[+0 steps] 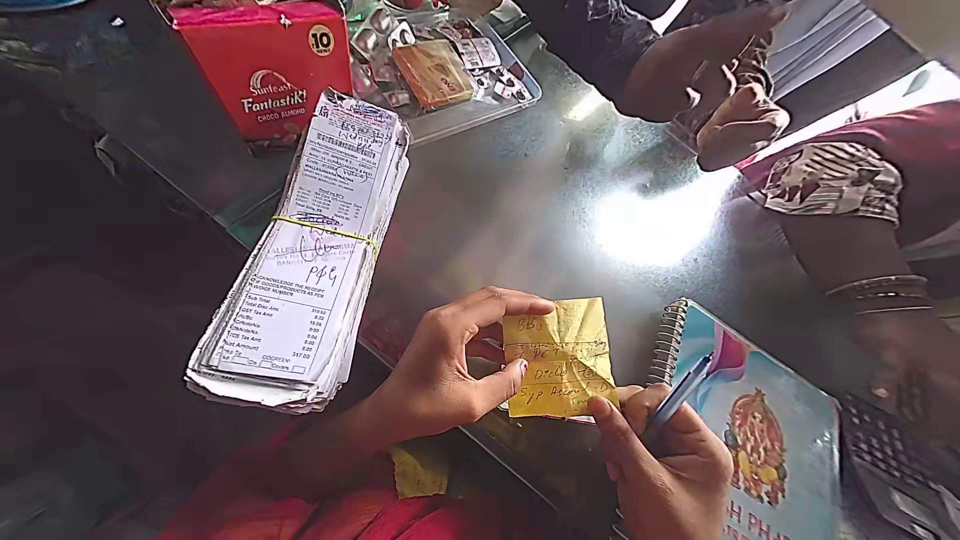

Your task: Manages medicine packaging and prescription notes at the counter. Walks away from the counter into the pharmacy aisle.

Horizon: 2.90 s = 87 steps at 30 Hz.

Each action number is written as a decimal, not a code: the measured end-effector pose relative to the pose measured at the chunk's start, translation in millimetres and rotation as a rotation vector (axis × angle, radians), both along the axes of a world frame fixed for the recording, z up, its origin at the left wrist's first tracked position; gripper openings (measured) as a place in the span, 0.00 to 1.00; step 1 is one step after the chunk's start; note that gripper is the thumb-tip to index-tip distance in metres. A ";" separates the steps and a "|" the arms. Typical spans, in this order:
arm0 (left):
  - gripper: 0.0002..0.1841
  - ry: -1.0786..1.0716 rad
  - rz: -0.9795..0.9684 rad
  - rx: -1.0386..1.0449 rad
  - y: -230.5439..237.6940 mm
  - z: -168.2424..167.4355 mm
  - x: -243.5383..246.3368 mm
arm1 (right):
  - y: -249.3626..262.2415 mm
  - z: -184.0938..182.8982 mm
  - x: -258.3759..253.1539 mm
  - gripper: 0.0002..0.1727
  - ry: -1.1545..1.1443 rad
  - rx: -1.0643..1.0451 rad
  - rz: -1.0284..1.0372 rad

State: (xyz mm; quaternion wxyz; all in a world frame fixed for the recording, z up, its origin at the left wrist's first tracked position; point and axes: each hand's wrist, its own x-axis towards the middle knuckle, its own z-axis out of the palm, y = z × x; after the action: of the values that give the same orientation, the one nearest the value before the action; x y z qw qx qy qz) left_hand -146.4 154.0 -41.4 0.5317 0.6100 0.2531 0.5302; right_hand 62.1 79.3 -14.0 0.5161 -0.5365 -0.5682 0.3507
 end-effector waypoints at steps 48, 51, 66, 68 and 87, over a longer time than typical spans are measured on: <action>0.21 -0.090 0.036 0.003 -1.2 -1.2 0.8 | -0.2 -2.2 0.0 0.11 -0.031 0.057 0.027; 0.21 -0.110 0.033 -0.001 -0.8 -1.9 0.8 | 0.3 -2.7 0.6 0.11 -0.040 0.083 0.036; 0.20 -0.145 0.052 0.052 -1.3 -3.7 -0.2 | -2.0 -3.9 1.2 0.10 -0.197 0.241 0.028; 0.20 -0.148 0.047 0.046 -1.2 -3.2 -0.7 | -2.1 -4.3 1.7 0.10 -0.197 0.239 0.028; 0.21 -0.124 0.040 0.018 -1.7 -3.0 -1.1 | -1.4 -4.7 2.7 0.11 -0.203 0.238 0.039</action>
State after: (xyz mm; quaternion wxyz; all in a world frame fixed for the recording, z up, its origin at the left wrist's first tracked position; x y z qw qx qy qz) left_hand -147.5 152.4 -44.4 0.5300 0.5756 0.2272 0.5798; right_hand 64.8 77.9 -18.7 0.5094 -0.4931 -0.6651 0.2347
